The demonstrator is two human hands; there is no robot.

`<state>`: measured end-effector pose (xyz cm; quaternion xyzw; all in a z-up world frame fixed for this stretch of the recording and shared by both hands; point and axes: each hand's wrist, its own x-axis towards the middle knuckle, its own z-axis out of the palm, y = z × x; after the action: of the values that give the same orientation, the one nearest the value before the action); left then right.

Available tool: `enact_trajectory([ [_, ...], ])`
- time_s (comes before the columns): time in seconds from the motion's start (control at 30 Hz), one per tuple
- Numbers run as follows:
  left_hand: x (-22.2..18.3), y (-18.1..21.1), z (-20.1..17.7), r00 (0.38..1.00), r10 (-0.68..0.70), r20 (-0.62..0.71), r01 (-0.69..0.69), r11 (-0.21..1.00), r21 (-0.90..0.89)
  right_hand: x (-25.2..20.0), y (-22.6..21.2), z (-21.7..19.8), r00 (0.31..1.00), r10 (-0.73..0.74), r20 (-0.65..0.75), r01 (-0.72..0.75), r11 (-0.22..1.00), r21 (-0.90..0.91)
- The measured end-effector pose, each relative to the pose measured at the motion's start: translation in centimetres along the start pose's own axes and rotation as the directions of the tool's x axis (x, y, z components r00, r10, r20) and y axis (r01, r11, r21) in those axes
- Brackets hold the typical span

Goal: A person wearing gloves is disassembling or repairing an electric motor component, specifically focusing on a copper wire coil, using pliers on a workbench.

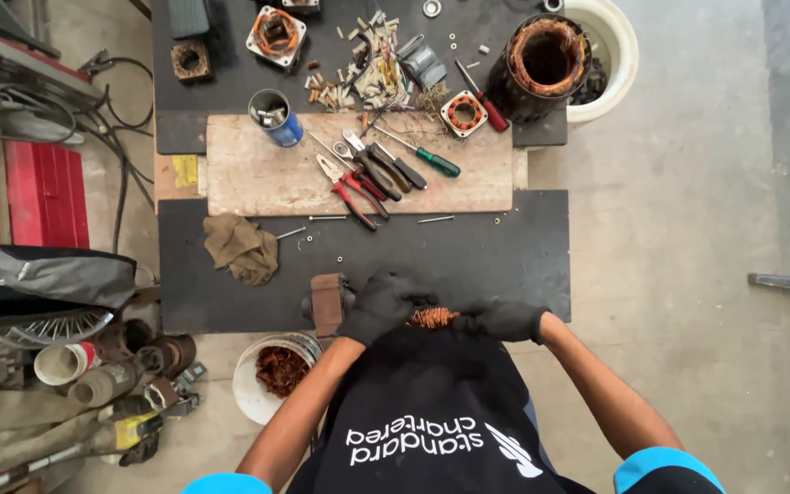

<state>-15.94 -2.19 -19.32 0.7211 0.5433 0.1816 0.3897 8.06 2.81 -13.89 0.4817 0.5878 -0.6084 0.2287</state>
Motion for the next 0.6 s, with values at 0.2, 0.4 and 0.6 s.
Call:
enact_trajectory([
  [0.2,-1.5,1.6,-1.9,0.986,-0.162,-0.028,0.154,0.970,-0.189,-1.5,-3.5,-1.2,0.993,0.051,-0.104,-0.046,0.998,0.047],
  [0.4,-0.5,6.5,-4.1,0.943,-0.324,-0.078,0.293,0.917,-0.269,3.0,-1.0,-1.2,0.973,-0.010,-0.232,-0.018,0.992,-0.121],
  [0.6,-1.0,5.0,-0.7,0.904,-0.342,-0.257,0.174,0.842,-0.510,15.9,10.0,3.2,0.616,-0.591,-0.520,0.280,0.782,-0.557],
])
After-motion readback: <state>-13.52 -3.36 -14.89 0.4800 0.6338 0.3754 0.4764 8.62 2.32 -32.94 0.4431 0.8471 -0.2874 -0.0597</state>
